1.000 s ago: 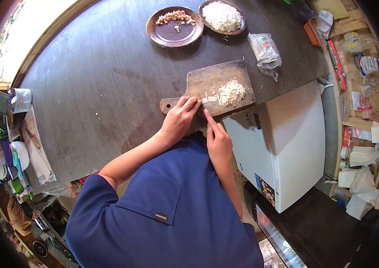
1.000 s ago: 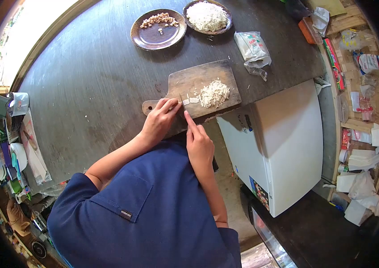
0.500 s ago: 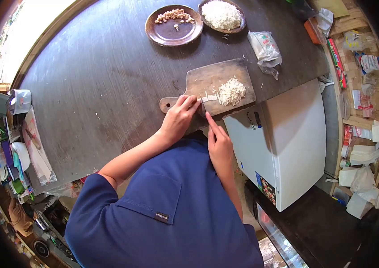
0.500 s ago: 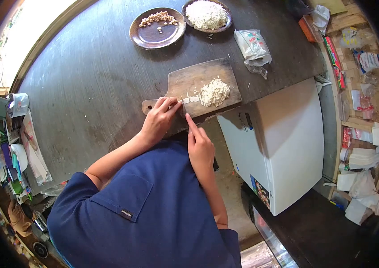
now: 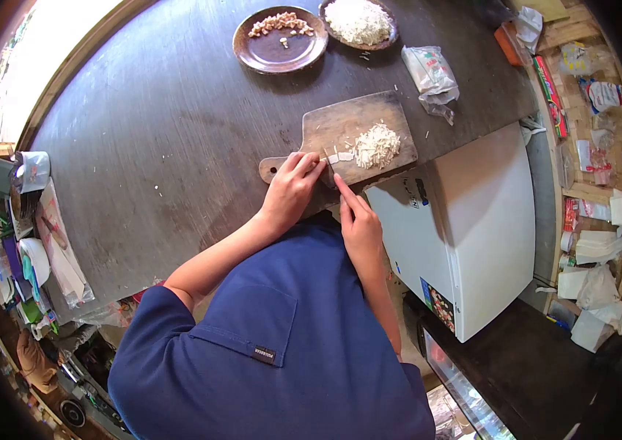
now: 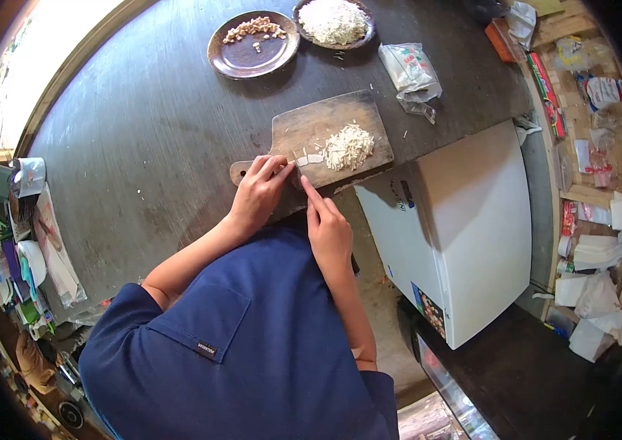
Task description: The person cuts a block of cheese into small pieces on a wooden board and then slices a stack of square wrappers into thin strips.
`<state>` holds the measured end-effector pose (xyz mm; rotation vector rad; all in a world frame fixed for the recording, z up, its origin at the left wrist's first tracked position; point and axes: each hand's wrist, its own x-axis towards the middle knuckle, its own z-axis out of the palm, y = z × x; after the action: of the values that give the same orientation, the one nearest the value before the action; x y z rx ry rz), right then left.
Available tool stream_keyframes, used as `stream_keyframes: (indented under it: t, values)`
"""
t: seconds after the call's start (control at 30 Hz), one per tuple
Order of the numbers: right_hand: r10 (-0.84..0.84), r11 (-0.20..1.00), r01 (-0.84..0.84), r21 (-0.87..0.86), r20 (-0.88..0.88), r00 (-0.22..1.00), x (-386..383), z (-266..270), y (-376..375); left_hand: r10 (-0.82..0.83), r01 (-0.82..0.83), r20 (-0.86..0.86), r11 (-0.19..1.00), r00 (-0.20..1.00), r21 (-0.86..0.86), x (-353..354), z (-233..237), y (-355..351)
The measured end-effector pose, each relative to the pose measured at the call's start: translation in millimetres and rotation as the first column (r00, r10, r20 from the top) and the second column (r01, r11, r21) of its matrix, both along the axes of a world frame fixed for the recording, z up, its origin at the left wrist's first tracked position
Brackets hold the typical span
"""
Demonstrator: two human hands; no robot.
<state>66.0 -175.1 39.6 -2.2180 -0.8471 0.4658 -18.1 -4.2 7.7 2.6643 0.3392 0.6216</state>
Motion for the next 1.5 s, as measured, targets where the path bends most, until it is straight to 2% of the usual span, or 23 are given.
stream_keyframes:
  t: [0.1,0.17,0.2,0.27,0.3,0.37,0.43,0.5,0.53,0.63,0.77,0.87,1.0,1.33,1.43,1.5]
  values:
    - [0.009,0.999,-0.009,0.031,-0.015,1.000,2.3,-1.2,7.2,-0.016,0.016,0.007,0.999,1.000,-0.030,-0.8,-1.5,2.7]
    - [0.034,0.997,-0.022,0.080,-0.155,0.987,7.6,0.0,2.8,-0.008,0.008,0.010,0.999,1.000,-0.040,-0.6,-3.5,4.5]
    - [0.033,0.997,-0.021,0.080,-0.154,0.988,10.0,3.4,-1.1,0.003,-0.003,0.012,0.998,1.000,-0.056,-0.5,-4.0,4.4]
    - [-0.051,0.999,0.052,-0.009,-0.455,0.889,14.1,11.6,-9.6,0.019,-0.018,0.022,0.999,1.000,-0.049,1.0,-3.9,6.2]
    - [-0.053,0.999,0.053,-0.012,-0.456,0.889,15.7,11.3,-13.5,0.035,-0.034,0.033,0.998,0.999,-0.044,1.4,-3.9,6.1]
    - [-0.130,0.986,0.157,0.051,-0.348,0.928,19.7,10.0,-19.5,0.040,-0.038,0.036,0.998,0.999,-0.049,1.9,-3.4,5.2]
    - [-0.141,0.987,0.160,0.030,-0.339,0.930,21.8,8.2,-20.0,0.046,-0.044,0.038,0.998,0.998,-0.048,1.9,-3.3,6.8]
    - [-0.024,0.994,0.038,0.101,-0.129,0.991,19.8,6.3,-15.1,0.055,-0.047,0.080,0.993,0.995,-0.108,4.4,-4.7,8.4]
    - [-0.035,0.994,0.061,0.086,-0.278,0.960,16.4,15.1,-10.2,0.051,-0.042,0.081,0.993,0.995,-0.110,6.5,-4.4,8.2]
    - [-0.052,0.995,0.076,0.065,-0.311,0.949,15.4,14.0,-2.0,0.060,-0.051,0.077,0.992,0.995,-0.118,14.7,-4.1,12.2]
    - [-0.201,0.979,0.204,-0.011,-0.221,0.954,21.8,10.6,-12.0,-0.047,0.058,0.064,0.983,0.997,-0.176,29.5,-6.8,8.9]
    - [-0.162,0.986,0.167,0.017,-0.156,0.974,18.0,15.2,-21.6,-0.129,0.127,-0.024,0.989,0.991,-0.073,39.1,-4.6,2.1]
    - [-0.097,0.995,0.097,-0.008,-0.020,0.995,9.2,14.7,-29.1,-0.140,0.136,-0.052,0.988,0.989,-0.068,39.0,0.6,3.3]
    - [-0.073,0.994,0.074,-0.085,0.019,0.997,-0.5,19.5,-26.7,-0.136,0.134,-0.036,0.990,0.990,-0.051,38.1,-3.2,3.0]
    - [-0.066,0.981,0.077,-0.180,0.063,0.996,-1.4,17.9,-25.8,-0.141,0.139,-0.038,0.989,0.989,-0.050,37.3,-3.7,1.9]
    - [-0.078,0.995,0.080,-0.055,0.038,0.996,2.7,6.6,-20.9,-0.140,0.139,-0.032,0.989,0.990,-0.049,37.3,-4.9,3.1]
